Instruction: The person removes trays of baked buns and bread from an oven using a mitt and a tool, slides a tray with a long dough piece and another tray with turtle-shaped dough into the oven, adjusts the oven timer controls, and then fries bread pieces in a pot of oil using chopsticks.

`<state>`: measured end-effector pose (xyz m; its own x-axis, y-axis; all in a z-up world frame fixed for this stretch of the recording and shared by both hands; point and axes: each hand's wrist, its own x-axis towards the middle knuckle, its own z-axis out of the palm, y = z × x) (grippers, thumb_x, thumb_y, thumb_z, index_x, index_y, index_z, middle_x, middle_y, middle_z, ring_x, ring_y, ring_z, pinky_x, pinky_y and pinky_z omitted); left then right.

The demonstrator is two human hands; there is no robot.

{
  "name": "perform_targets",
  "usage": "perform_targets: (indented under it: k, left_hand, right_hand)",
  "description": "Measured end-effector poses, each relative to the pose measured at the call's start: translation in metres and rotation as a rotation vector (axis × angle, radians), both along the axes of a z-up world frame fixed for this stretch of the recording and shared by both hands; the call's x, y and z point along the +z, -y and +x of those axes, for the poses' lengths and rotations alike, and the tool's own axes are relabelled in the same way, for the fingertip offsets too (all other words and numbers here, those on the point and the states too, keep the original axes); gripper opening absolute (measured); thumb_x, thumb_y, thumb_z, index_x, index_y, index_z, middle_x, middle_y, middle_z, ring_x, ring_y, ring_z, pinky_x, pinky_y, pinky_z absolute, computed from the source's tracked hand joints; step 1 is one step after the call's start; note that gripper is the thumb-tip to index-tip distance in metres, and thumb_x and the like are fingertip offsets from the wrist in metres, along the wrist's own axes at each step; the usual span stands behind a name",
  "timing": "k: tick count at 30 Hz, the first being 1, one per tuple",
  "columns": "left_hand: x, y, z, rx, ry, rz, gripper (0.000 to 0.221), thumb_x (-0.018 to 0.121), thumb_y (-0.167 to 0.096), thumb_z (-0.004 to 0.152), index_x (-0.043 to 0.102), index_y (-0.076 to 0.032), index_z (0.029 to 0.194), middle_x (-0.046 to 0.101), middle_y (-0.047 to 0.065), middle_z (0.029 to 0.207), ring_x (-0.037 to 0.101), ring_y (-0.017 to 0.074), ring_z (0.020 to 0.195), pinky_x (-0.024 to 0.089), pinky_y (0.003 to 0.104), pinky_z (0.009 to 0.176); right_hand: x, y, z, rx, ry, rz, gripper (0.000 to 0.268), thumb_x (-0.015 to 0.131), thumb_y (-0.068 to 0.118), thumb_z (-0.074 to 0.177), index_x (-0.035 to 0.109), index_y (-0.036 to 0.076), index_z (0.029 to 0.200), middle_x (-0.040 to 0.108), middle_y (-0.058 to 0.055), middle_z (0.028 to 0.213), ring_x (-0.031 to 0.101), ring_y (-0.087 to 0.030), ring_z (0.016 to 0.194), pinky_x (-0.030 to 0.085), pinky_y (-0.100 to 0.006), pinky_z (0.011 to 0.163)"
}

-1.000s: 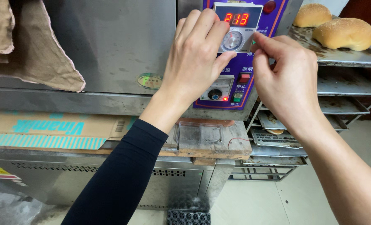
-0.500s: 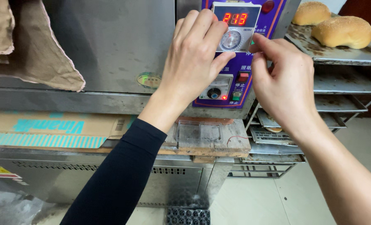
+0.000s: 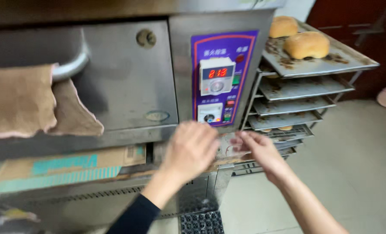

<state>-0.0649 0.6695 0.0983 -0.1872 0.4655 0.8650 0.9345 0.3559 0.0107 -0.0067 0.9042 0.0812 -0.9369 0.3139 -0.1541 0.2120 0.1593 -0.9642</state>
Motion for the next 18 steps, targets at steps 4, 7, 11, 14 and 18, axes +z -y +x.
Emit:
perform_targets:
  k: [4,7,11,14,18]
  left_hand:
    - [-0.004,-0.041,0.035,-0.256,0.097,-0.119,0.055,0.064,-0.037,0.099,0.057,-0.001,0.139,0.058,0.018,0.142,0.053,0.0333,0.137,0.039,0.049,0.117]
    - [-0.005,-0.074,0.062,-0.468,0.159,-0.199,0.071,0.061,-0.042,0.098,0.043,-0.003,0.155,0.045,0.020,0.161,0.040,0.0354,0.152,0.030,0.051,0.126]
    - [0.006,-0.127,0.089,-0.602,0.089,-0.308,0.067,0.062,-0.043,0.098,0.044,-0.015,0.156,0.043,0.013,0.164,0.038,0.0318,0.154,0.028,0.052,0.124]
    - [0.014,-0.173,0.123,-0.672,0.059,-0.327,0.065,0.066,-0.037,0.094,0.048,-0.012,0.151,0.046,0.019,0.156,0.041,0.0350,0.146,0.032,0.051,0.116]
    - [0.023,-0.236,0.202,-0.865,0.195,-0.283,0.043,0.070,-0.023,0.089,0.060,-0.005,0.127,0.061,0.015,0.134,0.054,0.0344,0.130,0.045,0.046,0.104]
  right_hand:
    - [0.009,0.019,0.034,-0.063,0.079,-0.356,0.051,0.043,0.039,0.103,0.062,0.010,0.140,0.070,-0.008,0.127,0.064,-0.020,0.109,0.051,-0.038,0.086]
    - [0.034,0.017,0.072,-0.138,-0.004,-0.666,0.075,0.023,0.062,0.100,0.059,0.006,0.133,0.072,-0.017,0.126,0.068,-0.029,0.116,0.054,-0.043,0.098]
    - [0.074,-0.018,0.155,-0.426,-0.169,-0.760,0.075,0.021,0.063,0.103,0.053,0.004,0.137,0.066,-0.016,0.133,0.061,-0.030,0.124,0.046,-0.048,0.107]
    - [0.088,-0.056,0.243,-0.474,-0.406,-0.728,0.070,0.027,0.057,0.106,0.050,-0.003,0.134,0.065,-0.021,0.130,0.062,-0.034,0.122,0.047,-0.047,0.106]
    - [0.091,-0.100,0.396,-0.870,-0.427,-0.505,0.050,0.041,0.040,0.105,0.053,0.000,0.135,0.067,-0.017,0.131,0.067,-0.029,0.116,0.053,-0.043,0.101]
